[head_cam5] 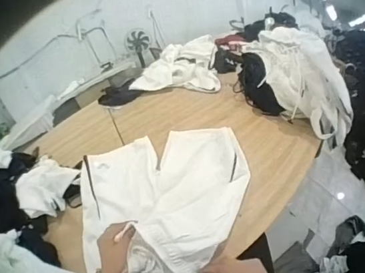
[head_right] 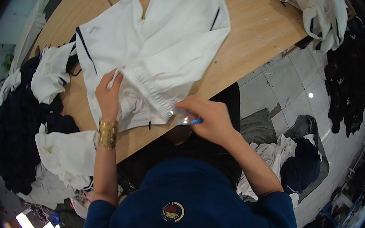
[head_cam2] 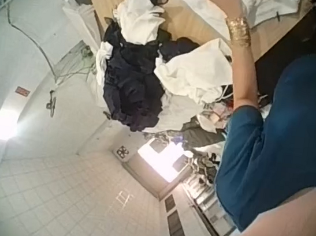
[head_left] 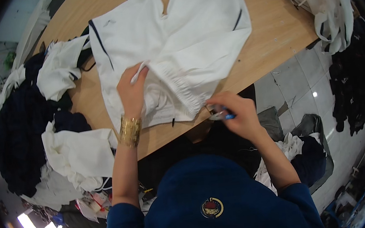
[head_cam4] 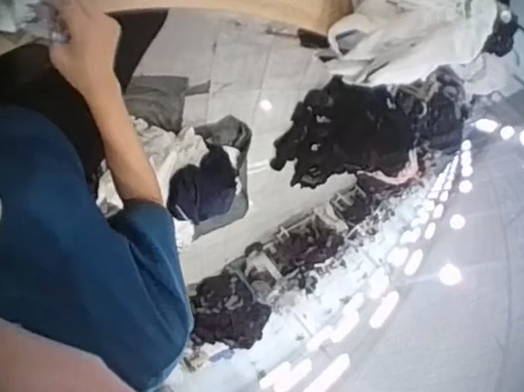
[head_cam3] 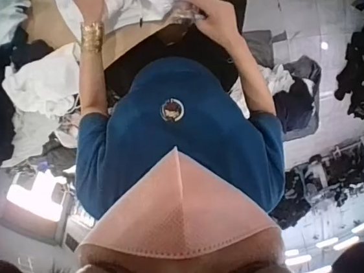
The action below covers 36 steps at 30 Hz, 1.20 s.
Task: Trimming loose threads from white athletic shorts using small scissors.
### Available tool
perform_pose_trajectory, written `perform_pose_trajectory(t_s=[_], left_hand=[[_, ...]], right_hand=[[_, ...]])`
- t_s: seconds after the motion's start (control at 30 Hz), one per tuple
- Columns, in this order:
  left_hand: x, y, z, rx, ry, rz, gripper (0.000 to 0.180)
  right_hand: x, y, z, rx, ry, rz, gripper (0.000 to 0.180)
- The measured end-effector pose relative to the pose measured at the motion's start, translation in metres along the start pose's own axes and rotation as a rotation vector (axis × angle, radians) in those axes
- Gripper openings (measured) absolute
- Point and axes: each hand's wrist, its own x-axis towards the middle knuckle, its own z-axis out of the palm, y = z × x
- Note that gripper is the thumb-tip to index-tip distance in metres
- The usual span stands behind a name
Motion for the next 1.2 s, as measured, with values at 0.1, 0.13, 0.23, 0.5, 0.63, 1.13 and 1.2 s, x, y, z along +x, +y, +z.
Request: perform_pose_trajectory(t_s=[0.1, 0.13, 0.23, 0.5, 0.63, 1.13, 1.2], left_hand=[[0.021, 0.014, 0.006, 0.092, -0.142, 0.14, 0.024], [0.023, 0.021, 0.006, 0.14, -0.249, 0.252, 0.026], [0.013, 0.041, -0.007, 0.263, -0.093, 0.415, 0.025], [-0.086, 0.032, -0.063, -0.338, -0.592, -0.658, 0.022], [-0.114, 0.026, -0.042, -0.751, -1.044, -0.964, 0.034], [-0.116, 0.008, 0.011, -1.324, -0.248, -1.024, 0.025], [-0.116, 0.014, 0.01, -1.264, -0.206, -1.004, 0.024]], right_hand=[[0.023, -0.028, 0.018, -0.183, -0.242, -0.165, 0.047], [0.027, -0.021, 0.021, -0.177, -0.257, -0.168, 0.047], [0.031, 0.002, 0.016, -0.377, -0.229, 0.067, 0.043], [0.015, -0.004, 0.011, -0.287, -0.197, 0.047, 0.031], [0.025, -0.013, 0.032, -0.397, -0.289, -0.012, 0.03], [0.045, -0.004, 0.051, -0.22, -0.09, 0.284, 0.021], [0.048, -0.012, 0.046, -0.281, -0.043, 0.315, 0.02]])
